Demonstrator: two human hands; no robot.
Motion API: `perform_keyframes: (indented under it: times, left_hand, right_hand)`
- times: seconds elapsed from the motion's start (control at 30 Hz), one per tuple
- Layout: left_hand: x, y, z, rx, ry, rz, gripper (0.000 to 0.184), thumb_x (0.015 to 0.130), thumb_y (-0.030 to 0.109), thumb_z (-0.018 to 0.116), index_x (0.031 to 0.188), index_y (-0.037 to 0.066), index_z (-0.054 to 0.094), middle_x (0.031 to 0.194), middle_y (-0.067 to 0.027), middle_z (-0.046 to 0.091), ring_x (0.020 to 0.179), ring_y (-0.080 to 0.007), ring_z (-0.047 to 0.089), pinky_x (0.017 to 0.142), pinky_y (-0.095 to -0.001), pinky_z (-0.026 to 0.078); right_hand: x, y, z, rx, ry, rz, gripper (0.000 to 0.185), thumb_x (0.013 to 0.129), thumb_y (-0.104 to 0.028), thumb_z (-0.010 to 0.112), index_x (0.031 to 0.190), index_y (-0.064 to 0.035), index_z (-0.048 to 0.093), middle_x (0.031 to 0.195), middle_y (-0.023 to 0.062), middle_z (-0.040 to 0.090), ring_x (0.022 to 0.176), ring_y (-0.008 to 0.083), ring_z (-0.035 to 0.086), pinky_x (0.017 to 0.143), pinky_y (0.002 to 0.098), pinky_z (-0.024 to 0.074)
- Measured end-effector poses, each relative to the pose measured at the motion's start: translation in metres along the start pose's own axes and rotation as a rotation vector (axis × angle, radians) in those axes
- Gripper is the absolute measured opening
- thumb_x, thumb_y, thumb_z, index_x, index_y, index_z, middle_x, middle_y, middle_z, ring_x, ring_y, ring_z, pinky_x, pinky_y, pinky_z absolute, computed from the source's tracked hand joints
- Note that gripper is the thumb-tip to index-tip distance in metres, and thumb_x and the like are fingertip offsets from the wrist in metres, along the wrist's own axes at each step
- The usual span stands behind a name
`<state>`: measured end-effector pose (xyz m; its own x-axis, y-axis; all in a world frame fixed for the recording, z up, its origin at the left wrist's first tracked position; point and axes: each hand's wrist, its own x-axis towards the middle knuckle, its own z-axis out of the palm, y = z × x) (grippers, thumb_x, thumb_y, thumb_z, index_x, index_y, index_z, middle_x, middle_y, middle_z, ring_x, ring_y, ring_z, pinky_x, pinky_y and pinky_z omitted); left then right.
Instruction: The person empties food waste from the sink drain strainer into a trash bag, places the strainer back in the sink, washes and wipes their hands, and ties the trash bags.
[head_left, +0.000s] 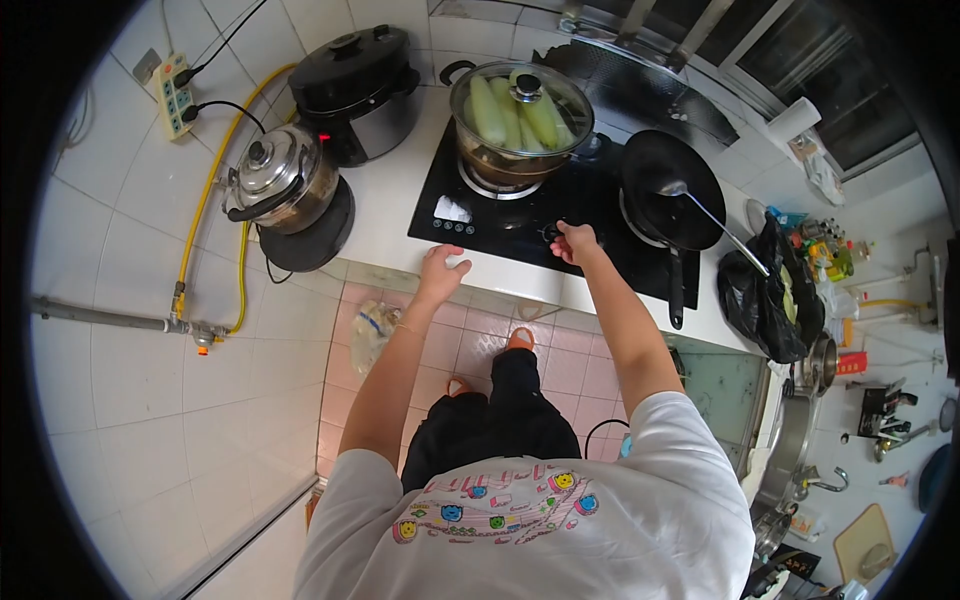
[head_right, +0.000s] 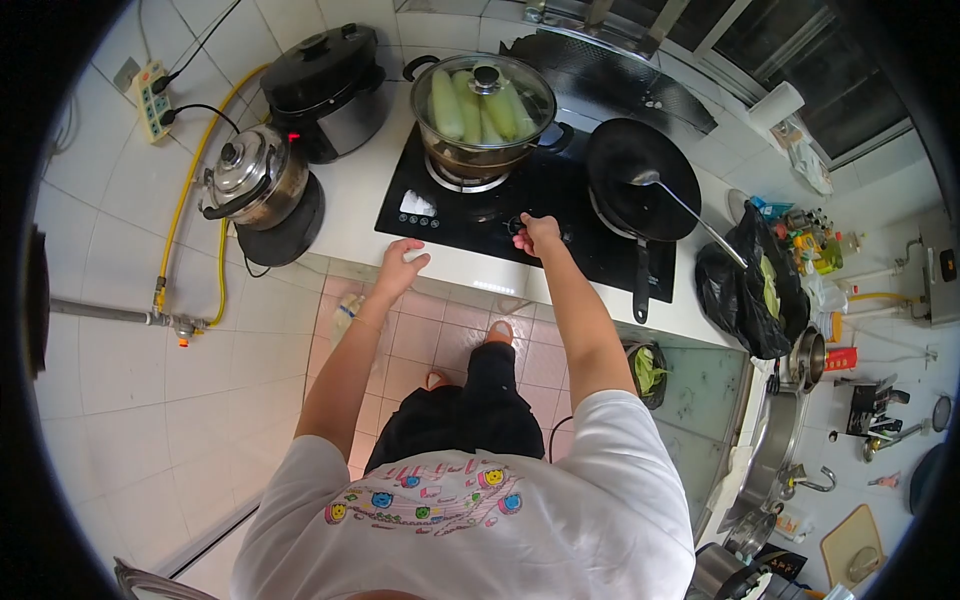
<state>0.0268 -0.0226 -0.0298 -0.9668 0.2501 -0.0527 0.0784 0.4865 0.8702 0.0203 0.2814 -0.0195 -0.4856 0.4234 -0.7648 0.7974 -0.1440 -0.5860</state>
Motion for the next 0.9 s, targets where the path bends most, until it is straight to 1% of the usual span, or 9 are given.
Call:
perform_keyframes:
  times: [0.1,0.27,0.37,0.5,0.6,0.67,0.73,0.8,0.9]
  left_hand:
    - [-0.001,-0.006,-0.002,-0.006,0.015,0.001,0.029,0.077,0.017,0.072,0.101,0.004,0.064,0.113,-0.0143,0.057,0.108,-0.0269,0.054,0.095,-0.0357,0.042]
    - [0.006,-0.015,-0.005,-0.044,0.07,0.011,0.029,0.073,0.02,0.073,0.097,0.006,0.066,0.108,-0.016,0.059,0.105,-0.032,0.054,0.093,-0.0396,0.043]
    - [0.015,-0.008,-0.012,-0.038,0.059,0.009,0.029,0.073,0.019,0.074,0.097,0.005,0.066,0.108,-0.0159,0.059,0.105,-0.0319,0.054,0.093,-0.0396,0.043]
    - [0.031,-0.001,-0.024,0.016,0.086,0.029,0.029,0.076,0.016,0.073,0.1,0.003,0.064,0.109,-0.0138,0.06,0.103,-0.0266,0.056,0.092,-0.036,0.045]
    - [0.054,0.004,-0.039,-0.072,0.096,0.008,0.027,0.076,0.014,0.072,0.099,0.002,0.064,0.107,-0.0119,0.061,0.104,-0.0246,0.055,0.092,-0.0352,0.044]
    - [0.081,-0.007,-0.045,-0.161,0.11,0.016,0.029,0.079,0.013,0.069,0.105,0.003,0.062,0.104,-0.0094,0.061,0.105,-0.0217,0.053,0.093,-0.0327,0.041]
    - [0.1,0.02,-0.06,-0.247,0.154,0.032,0.029,0.078,0.015,0.07,0.103,0.001,0.063,0.107,-0.0135,0.062,0.105,-0.0255,0.056,0.092,-0.0345,0.044]
    - [0.124,0.049,-0.075,-0.366,0.131,0.0,0.028,0.082,0.013,0.067,0.107,0.002,0.061,0.106,-0.009,0.064,0.107,-0.0203,0.055,0.093,-0.032,0.042]
    - [0.157,0.098,-0.096,-0.524,0.095,0.009,0.026,0.087,0.014,0.061,0.11,0.003,0.061,0.106,-0.0054,0.063,0.106,-0.0166,0.054,0.093,-0.0294,0.04]
  right_hand:
    - [0.012,-0.001,0.006,0.183,-0.007,0.005,0.028,0.092,-0.021,0.057,0.073,-0.0005,0.057,0.064,0.0113,0.064,0.048,0.0192,0.061,0.04,0.0262,0.0441]
    - [0.009,-0.007,0.004,0.091,0.0,-0.009,0.026,0.091,-0.018,0.058,0.072,0.0007,0.058,0.063,0.0129,0.063,0.05,0.021,0.062,0.041,0.0272,0.0474]
    - [0.012,-0.004,0.002,0.074,-0.011,-0.015,0.026,0.09,-0.018,0.059,0.072,0.0014,0.057,0.063,0.0136,0.063,0.05,0.022,0.063,0.041,0.0279,0.0478]
    - [0.012,-0.004,0.001,0.045,-0.036,-0.012,0.025,0.091,-0.02,0.058,0.075,-0.001,0.055,0.063,0.0116,0.061,0.049,0.0213,0.061,0.041,0.0277,0.0469]
    - [0.015,-0.004,0.001,0.047,-0.034,-0.007,0.026,0.09,-0.018,0.059,0.074,0.0022,0.056,0.064,0.014,0.063,0.052,0.0229,0.064,0.042,0.0292,0.0498]
    - [0.014,-0.002,0.0,0.018,-0.053,0.001,0.028,0.09,-0.022,0.06,0.075,0.0014,0.056,0.064,0.0137,0.063,0.051,0.0231,0.063,0.042,0.0296,0.0497]
    - [0.011,-0.007,-0.005,-0.043,-0.095,0.002,0.03,0.09,-0.026,0.06,0.076,-0.0001,0.056,0.063,0.0127,0.062,0.051,0.0228,0.062,0.042,0.0294,0.0486]
    - [-0.003,-0.02,-0.014,-0.18,-0.094,-0.025,0.036,0.092,-0.034,0.056,0.079,0.0004,0.055,0.062,0.013,0.062,0.05,0.0224,0.062,0.043,0.0308,0.0487]
    - [-0.018,-0.04,-0.03,-0.024,-0.053,-0.176,0.04,0.096,-0.038,0.047,0.085,-0.0003,0.054,0.063,0.0127,0.062,0.048,0.0218,0.06,0.043,0.0317,0.048]
